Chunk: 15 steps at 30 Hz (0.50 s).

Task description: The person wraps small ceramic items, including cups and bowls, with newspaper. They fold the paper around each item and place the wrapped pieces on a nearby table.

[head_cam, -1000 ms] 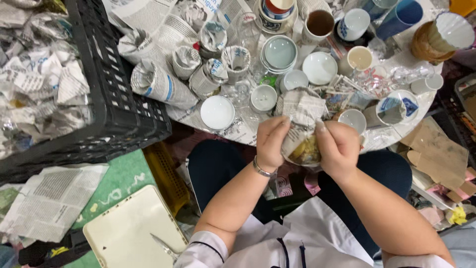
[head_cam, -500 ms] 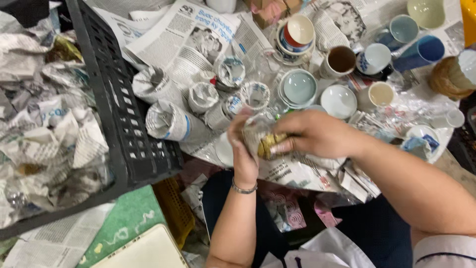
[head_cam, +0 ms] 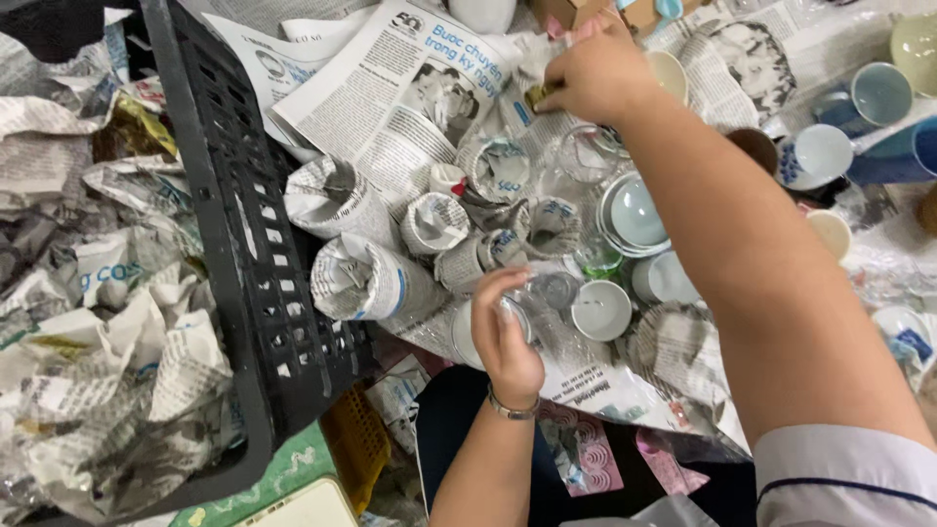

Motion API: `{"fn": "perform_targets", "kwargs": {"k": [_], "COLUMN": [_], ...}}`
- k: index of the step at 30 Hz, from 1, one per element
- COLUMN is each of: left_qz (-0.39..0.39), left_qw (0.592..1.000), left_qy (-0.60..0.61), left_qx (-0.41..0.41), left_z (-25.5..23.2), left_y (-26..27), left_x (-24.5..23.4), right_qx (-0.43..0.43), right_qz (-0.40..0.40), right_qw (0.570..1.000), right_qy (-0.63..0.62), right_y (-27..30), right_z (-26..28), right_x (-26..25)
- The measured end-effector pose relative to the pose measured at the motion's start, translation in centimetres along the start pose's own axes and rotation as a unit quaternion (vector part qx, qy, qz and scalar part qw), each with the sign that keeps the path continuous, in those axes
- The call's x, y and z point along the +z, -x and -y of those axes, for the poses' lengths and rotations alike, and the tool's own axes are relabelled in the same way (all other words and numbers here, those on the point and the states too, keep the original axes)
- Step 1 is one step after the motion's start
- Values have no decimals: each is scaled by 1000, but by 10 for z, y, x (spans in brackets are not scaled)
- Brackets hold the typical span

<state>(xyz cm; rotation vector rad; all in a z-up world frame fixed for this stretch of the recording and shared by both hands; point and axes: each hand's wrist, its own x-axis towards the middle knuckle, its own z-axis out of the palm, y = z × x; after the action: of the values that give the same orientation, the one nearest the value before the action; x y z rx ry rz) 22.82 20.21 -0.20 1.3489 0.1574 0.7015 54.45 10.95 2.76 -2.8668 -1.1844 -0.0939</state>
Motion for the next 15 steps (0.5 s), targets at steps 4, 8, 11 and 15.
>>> {"fn": "perform_targets", "kwargs": {"k": [4,8,11,15], "left_qz": [14,24,29,32], "left_qw": [1000,998,996,995], "left_qy": [7,20,47,73], "left_qx": [-23,-57,-66,-59], "left_z": [0,-1,-2,-1], "left_y": [-1,1,4,5], "left_x": [-1,1,3,1], "right_qx": [33,79,59,18], "right_qz": [109,200,213,100], "right_qw": [993,976,975,989], "right_qy": [38,-13,-26,-105], "right_y": [-11,-19,-18,5], "right_z": [-2,-9,-9,3], "right_x": [36,52,45,9]}}
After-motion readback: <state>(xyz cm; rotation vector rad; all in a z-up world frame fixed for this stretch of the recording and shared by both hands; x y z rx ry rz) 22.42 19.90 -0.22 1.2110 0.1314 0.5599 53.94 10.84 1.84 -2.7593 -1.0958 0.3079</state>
